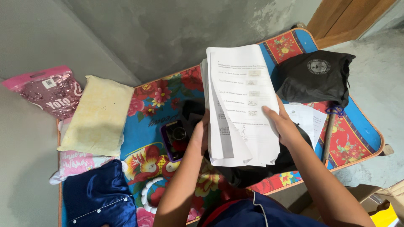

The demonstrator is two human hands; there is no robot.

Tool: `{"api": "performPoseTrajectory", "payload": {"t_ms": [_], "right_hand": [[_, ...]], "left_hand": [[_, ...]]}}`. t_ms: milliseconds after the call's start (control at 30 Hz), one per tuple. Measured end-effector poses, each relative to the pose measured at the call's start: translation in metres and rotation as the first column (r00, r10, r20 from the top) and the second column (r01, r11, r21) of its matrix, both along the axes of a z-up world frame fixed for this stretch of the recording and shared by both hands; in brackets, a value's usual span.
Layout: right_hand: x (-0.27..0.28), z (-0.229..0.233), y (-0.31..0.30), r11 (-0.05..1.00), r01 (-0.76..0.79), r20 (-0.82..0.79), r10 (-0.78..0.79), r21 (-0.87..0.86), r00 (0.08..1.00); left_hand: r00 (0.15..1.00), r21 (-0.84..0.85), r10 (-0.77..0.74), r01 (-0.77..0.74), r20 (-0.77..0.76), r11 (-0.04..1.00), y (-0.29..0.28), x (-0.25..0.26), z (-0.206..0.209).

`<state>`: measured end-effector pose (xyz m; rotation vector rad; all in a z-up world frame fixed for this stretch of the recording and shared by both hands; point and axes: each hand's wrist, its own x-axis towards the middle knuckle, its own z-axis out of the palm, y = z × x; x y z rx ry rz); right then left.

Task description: The person packs various items, including books, papers, and a broom, into a cardboard box and a black bag. They transfer items from a floral bedspread to the containers, organizing them by hand.

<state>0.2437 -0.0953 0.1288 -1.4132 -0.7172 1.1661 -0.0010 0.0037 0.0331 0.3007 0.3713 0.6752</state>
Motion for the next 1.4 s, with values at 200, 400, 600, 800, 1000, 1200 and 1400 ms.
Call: {"api": "performPoseTrajectory", "payload": {"t_ms": [200, 400, 600, 800, 1000, 1200, 1400], "right_hand": [[-0.002, 0.013, 0.001, 1.0, 0.005, -0.096, -0.004, 0.014, 0.995], [0.013, 0.005, -0.002, 0.996, -0.009, -0.066, 0.015, 0.09, 0.998], [0.034, -0.027, -0.001, 0.988, -0.054, -0.628, -0.048, -0.143, 0.777], [0.033, -0.031, 0.0, 0.998, -0.05, -0.21, 0.056, 0.031, 0.976], [0.028, -0.018, -0.007, 0.988, -0.097, 0.095, 0.086, 0.121, 0.992], [0.038, -0.014, -0.014, 1.0, 0.015, -0.082, -0.014, 0.005, 0.997], [0.046, -0.011, -0.014, 0.993, -0.095, 0.013, 0.096, -0.063, 0.995]], "left_hand": [[0.998, -0.049, 0.06, -0.059, 0.021, 0.997, 0.005, 0.005, -0.001], [0.998, -0.032, 0.032, -0.034, -0.058, 0.999, 0.019, -0.008, -0.044], [0.997, -0.065, -0.072, 0.075, 0.042, 0.995, 0.016, -0.008, -0.072], [0.984, -0.021, -0.096, 0.094, -0.15, 0.995, 0.016, -0.005, -0.027], [0.844, 0.367, 0.113, 0.104, -0.524, 0.925, 0.019, 0.013, 0.018], [0.881, 0.452, 0.141, 0.089, -0.451, 0.887, 0.018, 0.008, 0.027], [0.859, 0.482, 0.11, 0.17, -0.499, 0.859, 0.014, 0.01, 0.028]]}}
